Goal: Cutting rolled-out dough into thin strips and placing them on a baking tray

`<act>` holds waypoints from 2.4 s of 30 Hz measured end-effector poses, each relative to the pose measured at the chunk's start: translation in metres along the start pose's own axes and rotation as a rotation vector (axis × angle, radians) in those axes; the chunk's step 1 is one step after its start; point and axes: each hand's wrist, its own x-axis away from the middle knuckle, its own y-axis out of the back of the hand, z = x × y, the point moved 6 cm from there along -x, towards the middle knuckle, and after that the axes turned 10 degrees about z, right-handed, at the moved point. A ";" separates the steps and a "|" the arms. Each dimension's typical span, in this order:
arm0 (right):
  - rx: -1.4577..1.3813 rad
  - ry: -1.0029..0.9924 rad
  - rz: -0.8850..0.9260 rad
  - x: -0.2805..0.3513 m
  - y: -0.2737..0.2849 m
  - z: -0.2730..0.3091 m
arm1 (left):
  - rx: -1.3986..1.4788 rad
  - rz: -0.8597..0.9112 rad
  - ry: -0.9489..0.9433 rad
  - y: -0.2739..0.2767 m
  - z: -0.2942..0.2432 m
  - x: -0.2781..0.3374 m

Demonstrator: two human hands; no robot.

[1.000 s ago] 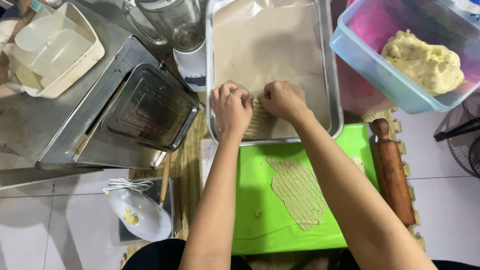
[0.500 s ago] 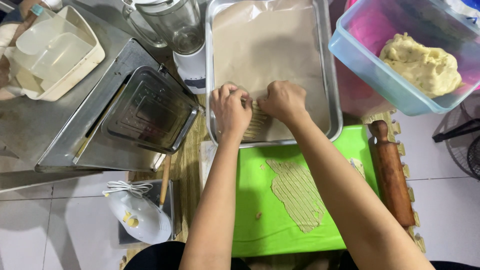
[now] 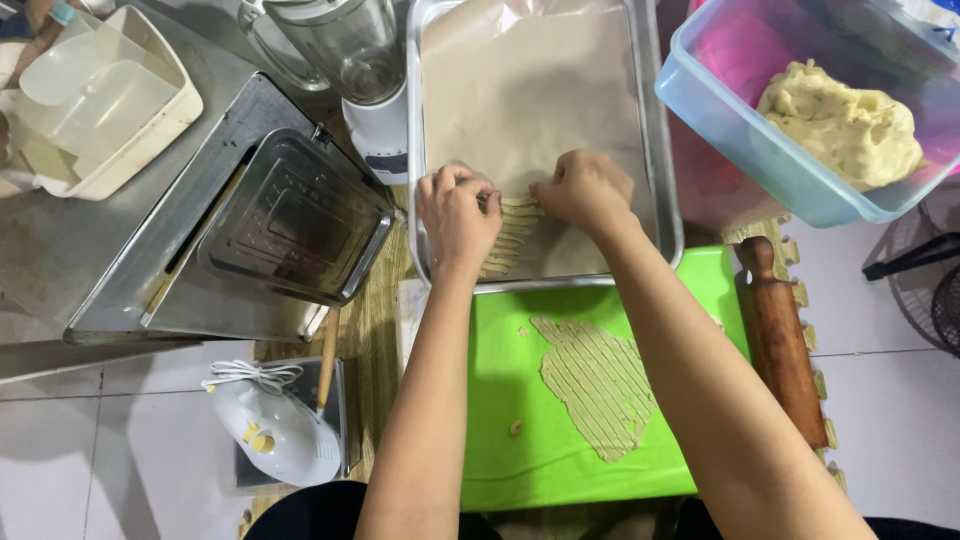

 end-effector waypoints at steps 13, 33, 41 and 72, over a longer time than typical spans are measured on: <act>-0.069 -0.002 0.023 0.020 0.008 0.001 | 0.020 -0.086 -0.034 0.019 0.001 0.003; -0.154 -0.062 0.040 0.078 0.023 -0.013 | -0.178 0.050 -0.164 0.022 -0.010 0.011; -0.211 -0.013 -0.002 0.085 0.022 -0.012 | -0.154 0.137 -0.170 0.031 -0.020 0.015; -0.090 0.131 -0.022 0.072 0.020 -0.009 | -0.187 -0.042 -0.052 0.014 -0.021 0.013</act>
